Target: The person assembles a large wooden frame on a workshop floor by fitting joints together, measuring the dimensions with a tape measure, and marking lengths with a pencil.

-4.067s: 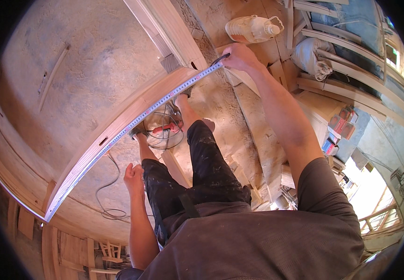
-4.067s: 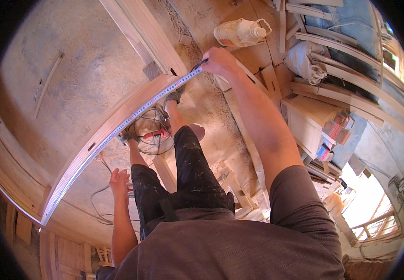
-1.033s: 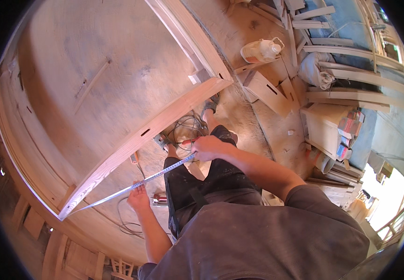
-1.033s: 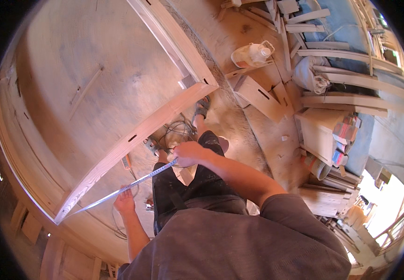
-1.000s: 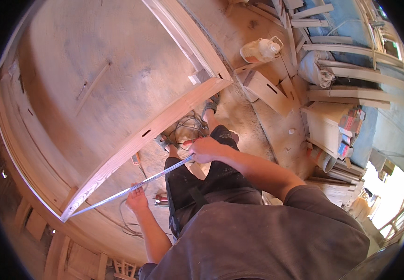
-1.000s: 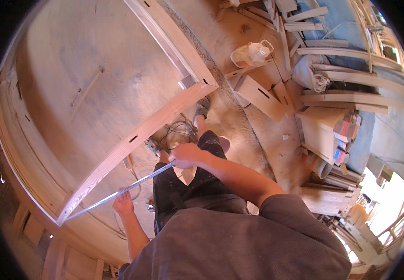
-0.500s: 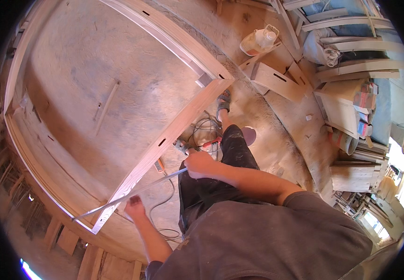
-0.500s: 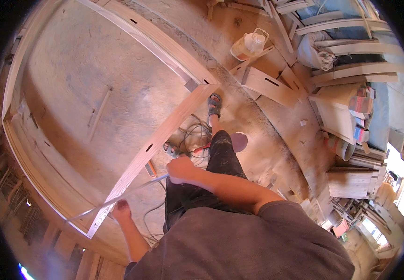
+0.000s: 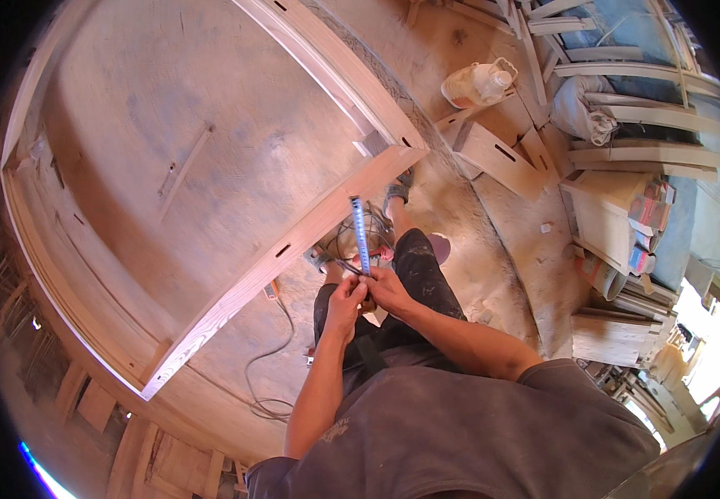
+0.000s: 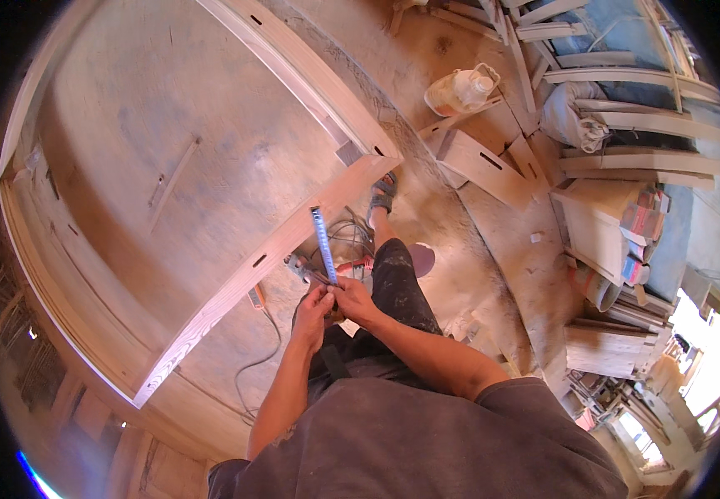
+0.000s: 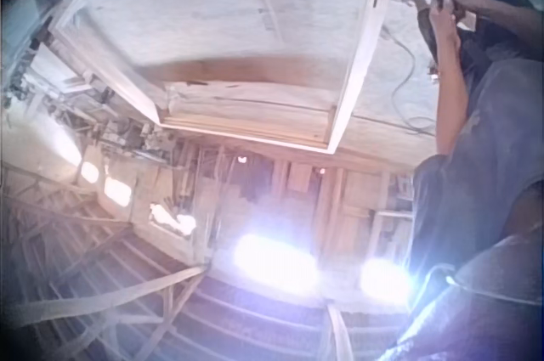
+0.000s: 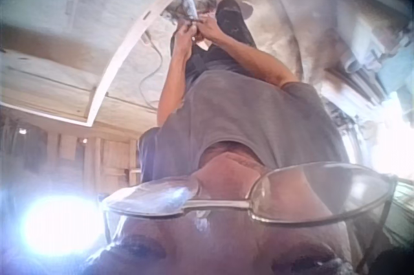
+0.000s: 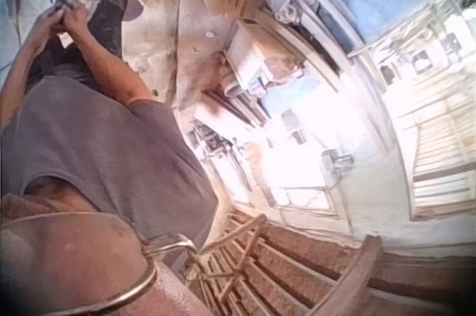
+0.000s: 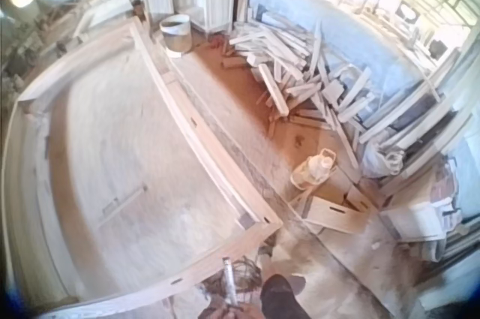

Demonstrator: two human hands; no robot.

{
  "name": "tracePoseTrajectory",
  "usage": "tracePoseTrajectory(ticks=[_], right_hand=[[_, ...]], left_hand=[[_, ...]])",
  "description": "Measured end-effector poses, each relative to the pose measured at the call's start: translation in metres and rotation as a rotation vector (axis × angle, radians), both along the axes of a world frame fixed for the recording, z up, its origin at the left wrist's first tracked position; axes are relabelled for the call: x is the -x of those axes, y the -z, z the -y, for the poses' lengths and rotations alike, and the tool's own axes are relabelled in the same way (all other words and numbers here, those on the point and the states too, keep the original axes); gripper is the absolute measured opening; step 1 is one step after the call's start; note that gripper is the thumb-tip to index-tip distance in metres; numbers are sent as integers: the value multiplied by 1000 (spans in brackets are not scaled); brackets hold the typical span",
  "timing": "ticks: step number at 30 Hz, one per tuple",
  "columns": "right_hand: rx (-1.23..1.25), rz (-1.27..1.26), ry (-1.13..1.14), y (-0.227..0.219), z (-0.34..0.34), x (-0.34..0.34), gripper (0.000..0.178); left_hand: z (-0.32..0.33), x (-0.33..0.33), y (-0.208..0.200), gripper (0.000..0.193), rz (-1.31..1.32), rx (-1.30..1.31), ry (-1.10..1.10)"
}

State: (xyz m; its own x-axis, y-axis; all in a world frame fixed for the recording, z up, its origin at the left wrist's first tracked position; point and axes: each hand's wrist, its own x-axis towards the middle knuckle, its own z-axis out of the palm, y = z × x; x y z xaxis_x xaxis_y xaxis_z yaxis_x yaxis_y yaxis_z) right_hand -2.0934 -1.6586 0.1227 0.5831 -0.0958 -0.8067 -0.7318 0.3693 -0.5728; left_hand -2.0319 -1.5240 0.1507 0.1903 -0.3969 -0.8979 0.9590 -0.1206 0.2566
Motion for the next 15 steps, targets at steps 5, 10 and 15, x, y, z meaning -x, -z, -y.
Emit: tracePoseTrajectory(ticks=[5,10,15], right_hand=[[-93,-126,139,16,8,0,26],[38,-149,64,23,54,-17,24],[77,-265,388,74,143,-23,17]], left_hand=[[9,8,17,51,116,-137,8],[4,-3,16,44,406,-435,538],[-12,-13,16,34,508,-678,857]])
